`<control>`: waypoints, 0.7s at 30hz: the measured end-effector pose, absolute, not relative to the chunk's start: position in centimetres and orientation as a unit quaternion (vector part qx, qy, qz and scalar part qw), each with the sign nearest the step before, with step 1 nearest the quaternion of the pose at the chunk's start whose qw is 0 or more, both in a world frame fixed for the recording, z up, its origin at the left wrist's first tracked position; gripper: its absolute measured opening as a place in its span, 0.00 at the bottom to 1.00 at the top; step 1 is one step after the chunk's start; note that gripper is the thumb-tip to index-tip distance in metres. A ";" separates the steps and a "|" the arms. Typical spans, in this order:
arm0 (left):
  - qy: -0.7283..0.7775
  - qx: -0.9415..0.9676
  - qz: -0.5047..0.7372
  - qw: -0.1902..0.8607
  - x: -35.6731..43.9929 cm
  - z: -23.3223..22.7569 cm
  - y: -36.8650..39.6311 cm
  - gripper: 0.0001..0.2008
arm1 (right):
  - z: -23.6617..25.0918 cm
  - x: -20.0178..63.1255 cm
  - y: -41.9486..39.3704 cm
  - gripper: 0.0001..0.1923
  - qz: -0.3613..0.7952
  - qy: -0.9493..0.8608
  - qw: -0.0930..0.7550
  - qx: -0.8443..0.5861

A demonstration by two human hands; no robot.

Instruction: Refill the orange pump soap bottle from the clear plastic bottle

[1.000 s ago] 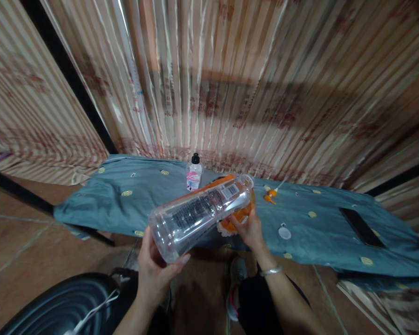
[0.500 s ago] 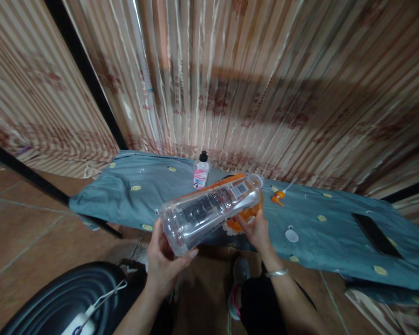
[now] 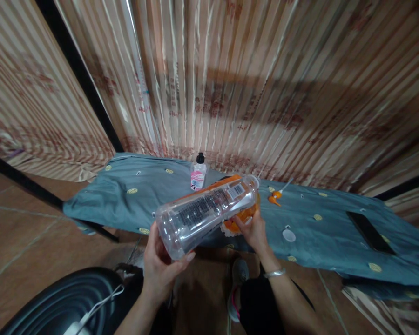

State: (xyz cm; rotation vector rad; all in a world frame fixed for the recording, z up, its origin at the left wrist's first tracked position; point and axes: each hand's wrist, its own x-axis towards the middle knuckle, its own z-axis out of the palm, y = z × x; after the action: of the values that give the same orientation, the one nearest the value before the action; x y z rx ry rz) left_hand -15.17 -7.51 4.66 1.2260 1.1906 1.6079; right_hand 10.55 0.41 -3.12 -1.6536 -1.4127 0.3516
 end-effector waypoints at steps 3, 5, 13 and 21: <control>0.469 0.494 0.624 0.383 -15.5 4.6 -7.3 0.36 | -3.1 10.6 0.4 0.37 0.137 -0.572 0.457 -0.668; 0.472 0.490 0.624 0.384 -15.6 4.8 -7.3 0.37 | -3.1 10.6 0.4 0.36 0.138 -0.572 0.460 -0.665; 0.486 0.476 0.632 0.371 -15.4 5.1 -7.5 0.32 | -2.7 10.4 0.3 0.37 0.162 -0.566 0.459 -0.665; 0.508 0.433 0.641 0.378 -14.5 5.6 -7.9 0.35 | -3.0 10.4 0.3 0.39 0.159 -0.577 0.453 -0.661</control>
State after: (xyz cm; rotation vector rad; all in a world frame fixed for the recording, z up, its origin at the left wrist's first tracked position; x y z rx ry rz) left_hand -14.47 -7.92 5.63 1.1071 1.2977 1.6390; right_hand 10.43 0.32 -3.05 -1.6324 -1.4245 0.3934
